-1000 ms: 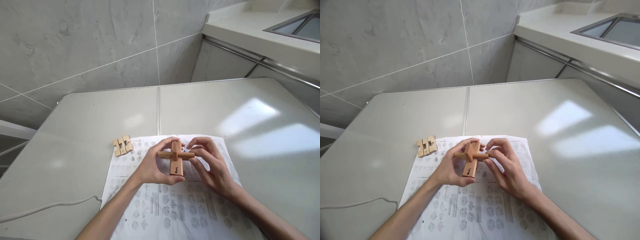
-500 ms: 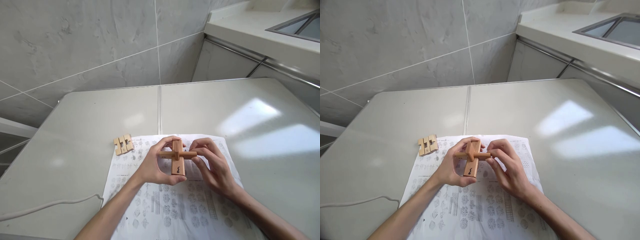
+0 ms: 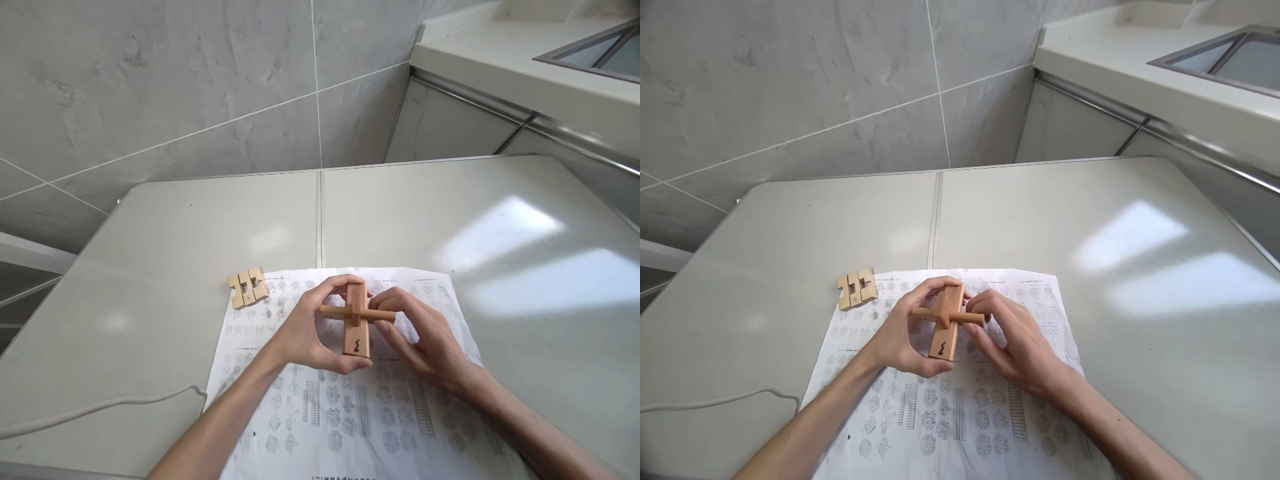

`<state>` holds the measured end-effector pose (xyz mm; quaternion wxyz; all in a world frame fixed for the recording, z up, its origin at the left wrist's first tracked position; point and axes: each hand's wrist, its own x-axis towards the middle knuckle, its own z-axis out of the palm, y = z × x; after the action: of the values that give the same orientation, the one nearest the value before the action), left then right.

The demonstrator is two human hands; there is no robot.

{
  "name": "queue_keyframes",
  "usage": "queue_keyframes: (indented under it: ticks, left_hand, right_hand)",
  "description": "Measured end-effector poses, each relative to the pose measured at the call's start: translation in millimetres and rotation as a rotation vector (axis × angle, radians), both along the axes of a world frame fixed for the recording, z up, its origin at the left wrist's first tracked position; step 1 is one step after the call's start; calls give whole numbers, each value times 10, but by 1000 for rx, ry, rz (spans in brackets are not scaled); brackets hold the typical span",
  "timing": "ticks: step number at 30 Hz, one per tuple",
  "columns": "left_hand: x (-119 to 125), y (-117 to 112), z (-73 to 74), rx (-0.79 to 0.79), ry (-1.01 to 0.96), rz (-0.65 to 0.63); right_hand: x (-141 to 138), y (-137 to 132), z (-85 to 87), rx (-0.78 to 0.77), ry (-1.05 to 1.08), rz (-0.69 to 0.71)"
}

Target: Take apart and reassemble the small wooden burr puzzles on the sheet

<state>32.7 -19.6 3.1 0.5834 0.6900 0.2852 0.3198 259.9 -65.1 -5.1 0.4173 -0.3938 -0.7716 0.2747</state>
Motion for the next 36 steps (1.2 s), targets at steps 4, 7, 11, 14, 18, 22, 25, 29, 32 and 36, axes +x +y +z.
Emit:
queue_keyframes:
  ticks: [4, 7, 11, 14, 18, 22, 25, 29, 32, 36]
  left_hand:
    - [34, -20, -15, 28, 30, -7]
    - [62, -29, -24, 19, 18, 3]
    - [79, -29, -21, 20, 7, 16]
    - [75, -30, -21, 21, -1, 16]
    - [56, -31, -31, -44, -1, 7]
    - [37, -14, -40, -85, -23, 8]
    - [45, -4, -49, -66, -42, -7]
    - [90, -26, -59, -27, -43, -36]
    - [124, -51, -57, -36, -31, -62]
    - [117, -48, -55, -48, -18, -63]
  right_hand:
    - [13, 11, -10, 129, -111, -39]
    - [18, 6, -42, 168, -145, -116]
    - [20, -1, -77, 139, -128, -136]
    - [17, 0, -78, 98, -89, -108]
    - [11, 9, -51, 68, -64, -128]
    - [8, 21, -27, 118, 11, -114]
    - [2, 15, -53, 183, -38, -81]
    - [-23, -14, -121, 231, -122, -54]
    - [-40, -32, -129, 229, -149, -50]
    - [-31, -27, -94, 244, -142, -52]
